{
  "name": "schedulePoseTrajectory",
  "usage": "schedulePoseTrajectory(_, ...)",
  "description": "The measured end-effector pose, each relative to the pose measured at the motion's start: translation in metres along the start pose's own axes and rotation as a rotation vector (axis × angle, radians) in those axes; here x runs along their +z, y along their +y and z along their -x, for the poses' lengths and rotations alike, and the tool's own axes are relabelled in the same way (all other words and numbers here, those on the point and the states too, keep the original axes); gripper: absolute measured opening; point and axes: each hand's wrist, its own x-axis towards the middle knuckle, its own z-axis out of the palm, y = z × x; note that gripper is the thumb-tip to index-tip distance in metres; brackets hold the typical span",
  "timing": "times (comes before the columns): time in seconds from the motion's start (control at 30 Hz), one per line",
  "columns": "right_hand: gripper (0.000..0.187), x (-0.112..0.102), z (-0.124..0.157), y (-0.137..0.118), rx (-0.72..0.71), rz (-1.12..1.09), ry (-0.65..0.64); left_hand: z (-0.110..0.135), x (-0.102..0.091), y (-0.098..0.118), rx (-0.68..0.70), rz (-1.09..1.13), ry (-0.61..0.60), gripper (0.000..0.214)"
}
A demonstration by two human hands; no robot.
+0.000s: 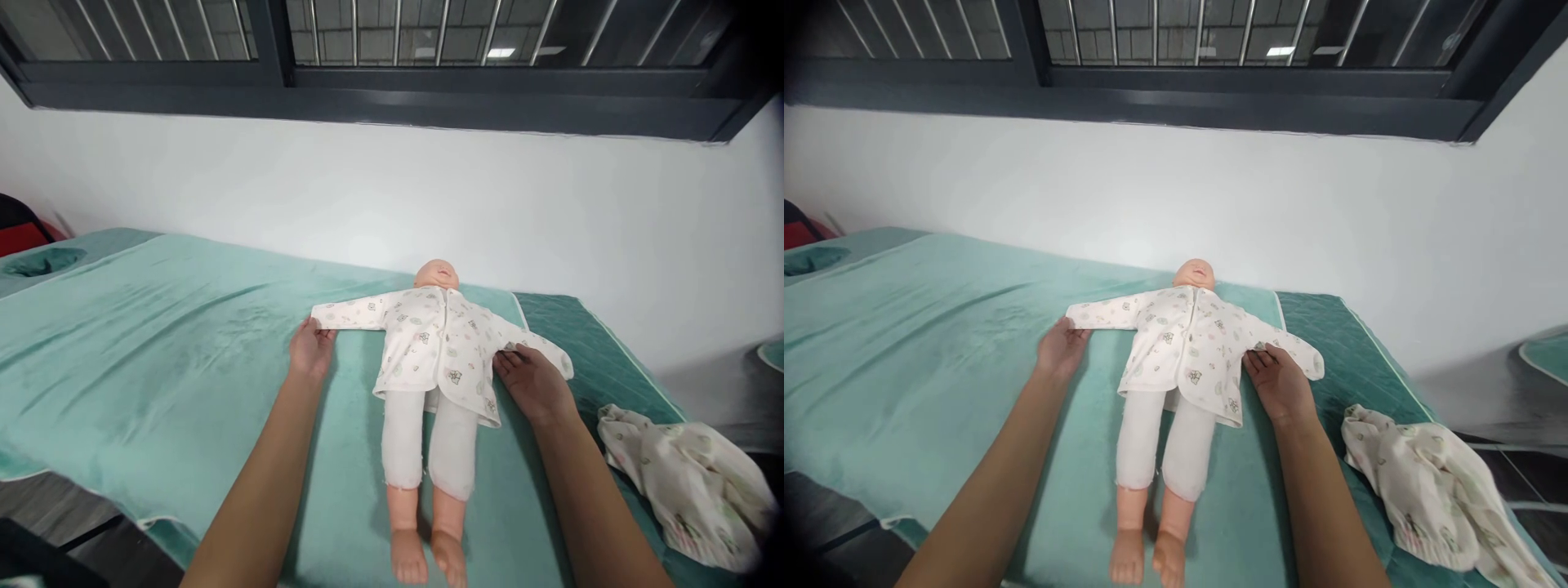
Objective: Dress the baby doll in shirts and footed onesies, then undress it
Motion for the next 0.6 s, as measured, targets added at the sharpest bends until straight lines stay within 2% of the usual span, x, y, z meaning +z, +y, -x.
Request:
schedulePoseTrajectory(0.17, 0.016, -0.003, 0.000, -0.003, -0.042, -0.080, 0.071, -0.001, -0.002, -0.003, 0.055, -0.050, -0.023, 0.025)
schedulePoseTrajectory(0.37, 0.016, -0.008, -0.004, -0.006, -0.067, -0.116, 0.089, 0.000, 0.000, -0.003, 0.057, -0.046, -0.002, 0.026)
schedulePoseTrajectory(0.6, 0.016, 0.000, 0.009, -0.010, -0.038, -0.196, 0.087, 0.004, 0.003, -0.004, 0.084, -0.066, -0.020, 0.022)
